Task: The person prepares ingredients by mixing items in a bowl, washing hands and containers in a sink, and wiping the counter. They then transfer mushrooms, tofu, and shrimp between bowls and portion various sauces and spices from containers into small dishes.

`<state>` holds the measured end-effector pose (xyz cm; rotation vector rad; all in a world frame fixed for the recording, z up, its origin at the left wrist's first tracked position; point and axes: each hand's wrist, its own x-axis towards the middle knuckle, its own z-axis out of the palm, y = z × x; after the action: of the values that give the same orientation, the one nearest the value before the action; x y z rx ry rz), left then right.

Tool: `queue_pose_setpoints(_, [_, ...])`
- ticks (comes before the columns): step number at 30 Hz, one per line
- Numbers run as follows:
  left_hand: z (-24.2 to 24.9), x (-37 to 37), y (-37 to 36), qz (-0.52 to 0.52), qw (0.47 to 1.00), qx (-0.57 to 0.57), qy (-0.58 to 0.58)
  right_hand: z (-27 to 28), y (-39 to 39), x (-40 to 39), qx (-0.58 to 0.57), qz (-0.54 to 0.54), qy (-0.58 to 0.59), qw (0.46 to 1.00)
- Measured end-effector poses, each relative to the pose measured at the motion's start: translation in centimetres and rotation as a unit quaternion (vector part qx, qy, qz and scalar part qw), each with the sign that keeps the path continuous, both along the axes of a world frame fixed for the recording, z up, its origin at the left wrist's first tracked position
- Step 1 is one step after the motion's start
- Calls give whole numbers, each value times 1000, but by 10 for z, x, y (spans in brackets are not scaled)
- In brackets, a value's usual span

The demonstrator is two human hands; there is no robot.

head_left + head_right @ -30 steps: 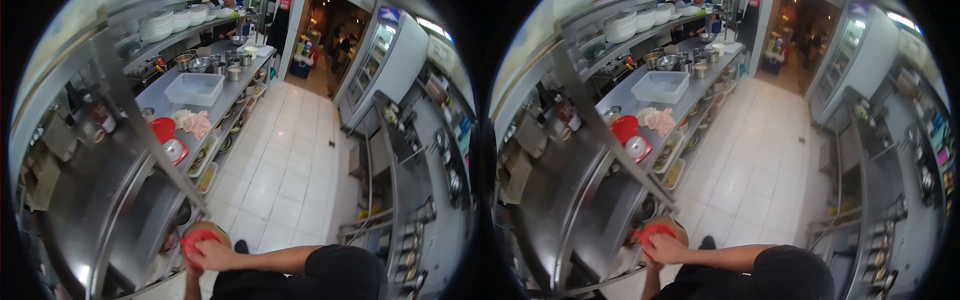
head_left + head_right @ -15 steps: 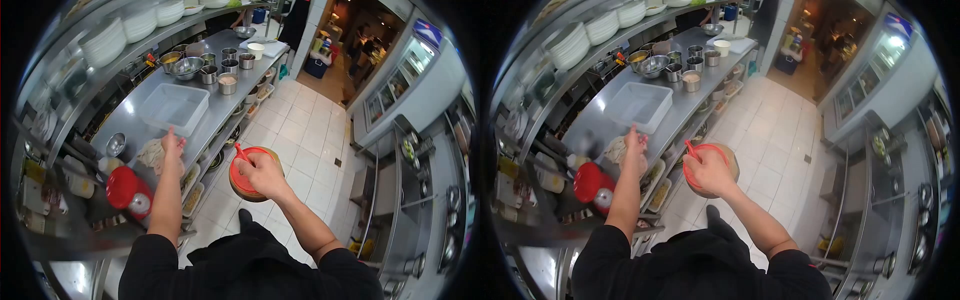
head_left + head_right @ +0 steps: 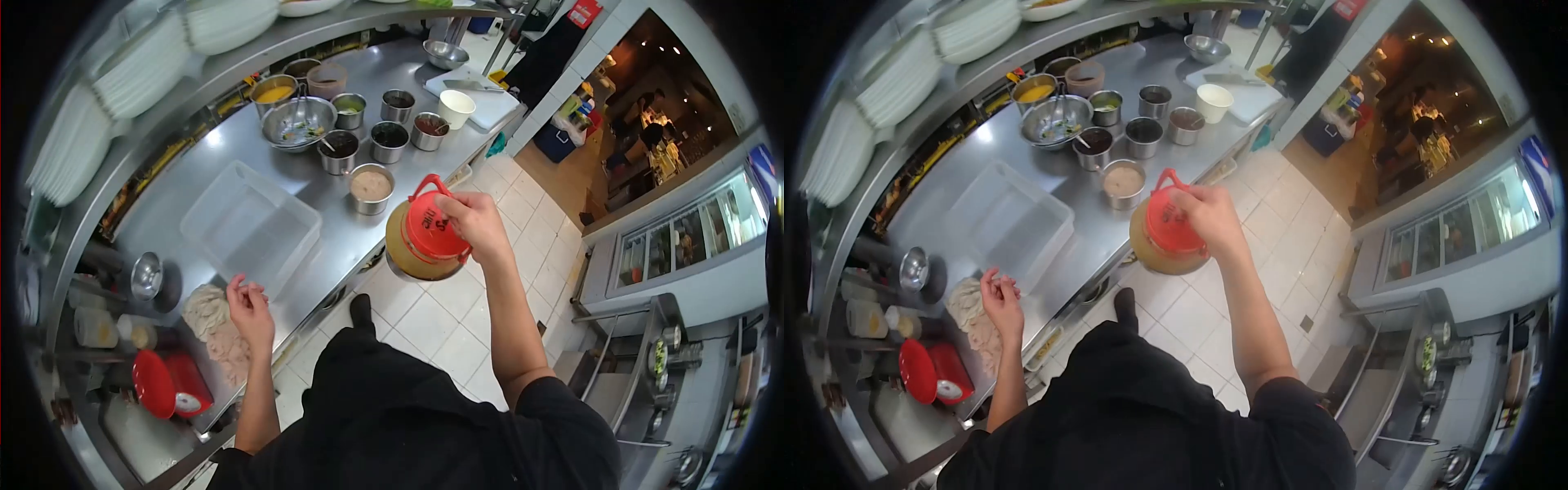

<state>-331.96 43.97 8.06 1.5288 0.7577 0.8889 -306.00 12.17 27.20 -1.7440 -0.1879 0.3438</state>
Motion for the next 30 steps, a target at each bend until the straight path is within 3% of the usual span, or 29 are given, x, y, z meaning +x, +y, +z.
queue_pose_setpoints(1, [8,25,-20,-15,998,59,-28,6,8,26,-35,15,-3,999])
queue_pose_setpoints(2, [11,49,-38,-12,999,48,-21,9,13,49,-68,34,-6,997])
queue_pose_setpoints(6, [15,166,-87,-195,978,60,51,-3,20,150,-89,73,1,993])
queue_pose_setpoints(7, [26,193,-97,-190,978,57,59,-7,20,169,-89,80,9,993])
queue_pose_setpoints(9, [57,247,-113,-324,936,80,110,-18,16,211,-106,127,-2,986])
queue_pose_setpoints(12, [73,326,-140,-303,937,140,100,-31,13,277,-101,182,-2,978])
queue_pose_setpoints(13, [80,348,-146,-308,937,105,129,-38,13,297,-93,219,-32,971])
queue_pose_setpoints(14, [80,372,-153,-294,941,102,135,-38,15,310,-113,257,-91,955])
queue_pose_setpoints(17, [71,419,-180,-220,927,267,144,-39,16,349,-69,365,-187,909])
queue_pose_setpoints(23, [69,468,-260,-27,952,208,225,-56,15,417,13,524,-270,808])
queue_pose_setpoints(26, [77,488,-292,62,946,195,251,-44,2,470,40,549,-236,801])
queue_pose_setpoints(28, [72,494,-304,99,949,171,247,-64,0,523,52,536,-330,775])
queue_pose_setpoints(30, [75,507,-313,125,947,165,247,-83,-4,567,4,523,-348,778])
